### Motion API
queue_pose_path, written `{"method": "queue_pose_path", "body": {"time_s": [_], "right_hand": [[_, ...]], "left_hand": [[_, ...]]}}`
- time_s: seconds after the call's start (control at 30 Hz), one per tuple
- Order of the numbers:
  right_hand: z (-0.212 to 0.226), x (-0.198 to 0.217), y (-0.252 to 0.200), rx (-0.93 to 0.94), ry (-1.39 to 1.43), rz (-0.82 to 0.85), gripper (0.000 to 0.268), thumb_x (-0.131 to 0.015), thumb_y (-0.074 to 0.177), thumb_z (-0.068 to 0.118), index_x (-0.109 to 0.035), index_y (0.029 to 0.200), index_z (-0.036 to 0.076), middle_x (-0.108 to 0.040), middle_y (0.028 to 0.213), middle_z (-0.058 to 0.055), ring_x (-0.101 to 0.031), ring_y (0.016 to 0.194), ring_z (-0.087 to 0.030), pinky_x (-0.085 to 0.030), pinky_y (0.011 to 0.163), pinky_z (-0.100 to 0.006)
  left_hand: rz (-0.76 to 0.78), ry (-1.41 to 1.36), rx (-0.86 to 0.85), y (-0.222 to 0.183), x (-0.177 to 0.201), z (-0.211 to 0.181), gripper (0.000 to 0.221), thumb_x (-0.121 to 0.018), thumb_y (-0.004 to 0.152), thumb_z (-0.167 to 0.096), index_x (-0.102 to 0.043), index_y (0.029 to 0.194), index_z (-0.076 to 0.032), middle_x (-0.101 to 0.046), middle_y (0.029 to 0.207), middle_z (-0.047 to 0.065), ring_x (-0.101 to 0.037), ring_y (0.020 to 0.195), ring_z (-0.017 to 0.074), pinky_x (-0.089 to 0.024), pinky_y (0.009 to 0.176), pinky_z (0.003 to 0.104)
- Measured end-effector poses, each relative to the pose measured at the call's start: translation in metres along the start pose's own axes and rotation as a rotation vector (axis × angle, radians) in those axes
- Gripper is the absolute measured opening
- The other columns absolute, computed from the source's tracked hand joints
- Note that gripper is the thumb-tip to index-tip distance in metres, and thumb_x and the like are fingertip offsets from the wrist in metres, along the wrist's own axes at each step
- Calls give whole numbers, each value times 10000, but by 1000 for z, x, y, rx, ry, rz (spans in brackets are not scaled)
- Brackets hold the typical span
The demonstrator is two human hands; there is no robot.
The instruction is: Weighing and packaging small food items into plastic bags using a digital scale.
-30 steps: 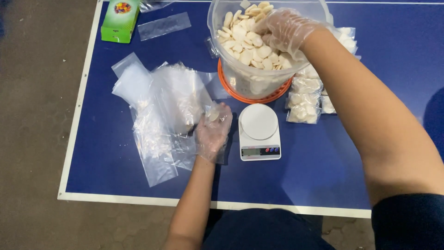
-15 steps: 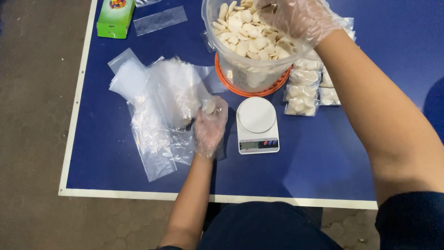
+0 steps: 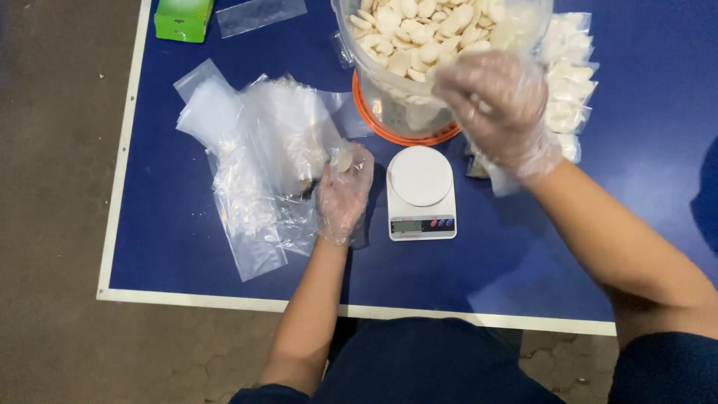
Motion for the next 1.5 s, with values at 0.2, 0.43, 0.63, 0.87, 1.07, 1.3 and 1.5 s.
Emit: {"method": "queue_pose_path", "body": {"time_s": [0.2,0.43,0.63,0.87,1.07,1.3,1.5], "right_hand": [[64,-42,-43,-190,399,79,122,-724,971,80,-752,1080,33,-738,981,-171,-730,855,-304,-633,732,-396],[86,-83,-37,-202,417,351,123,-706,930,41,-733,1009,-50,-731,894,-229,-715,821,-358,-596,723,-449],[83,-98,-36,-127,331,441,150,-640,978,119,-733,1018,9,-730,943,-202,-689,847,-370,-565,688,-481],[22,-63,-5,-137,285,19,81,-799,939,41,-783,1013,14,-775,1023,-152,-695,908,-352,-550,817,-437],[-77,-96,53,-494,59,513,209,-517,1049,163,-644,1154,34,-697,1048,-150,-631,907,-310,-456,779,-479],[-101,-154,2,-1568,478,1049,466,-368,1049,645,-455,1010,189,-120,785,24,-79,645,-148,-161,570,-294],[-148,-212,-28,-729,88,1316,710,-527,818,-155,-483,1488,79,-614,1241,-191,-601,959,-367,-477,761,-494]], "left_hand": [[-46,237,11,7,14,-12,459,-615,997,-345,-595,1386,-102,-644,1393,81,-529,1374,229,-342,1276,424],[-145,358,-45,10,25,-21,501,-480,1040,-525,-674,1310,-151,-683,1346,56,-608,1266,228,-408,1204,406],[-141,422,-41,12,32,-29,574,-442,1042,-577,-640,1359,-142,-645,1398,87,-597,1262,260,-431,1160,418],[-98,212,43,9,5,0,450,-674,972,-365,-653,1299,-56,-689,1300,134,-590,1295,296,-441,1184,435],[-59,-21,-91,-3,-32,30,398,-800,857,-75,-593,1182,24,-622,1105,133,-577,1101,249,-455,1149,354],[-49,52,-32,-1,-18,20,461,-808,869,-136,-599,1257,2,-641,1196,125,-572,1222,268,-432,1197,384],[-27,-9,-3,-2,-17,24,442,-759,918,-133,-567,1278,36,-623,1211,168,-559,1232,300,-414,1212,413]]}}
Point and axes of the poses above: each hand's wrist, its own y-axis towards the middle knuckle, its own x-axis out of the back of the hand, z = x × y, the point moved 9 cm from there along y, towards the middle knuckle
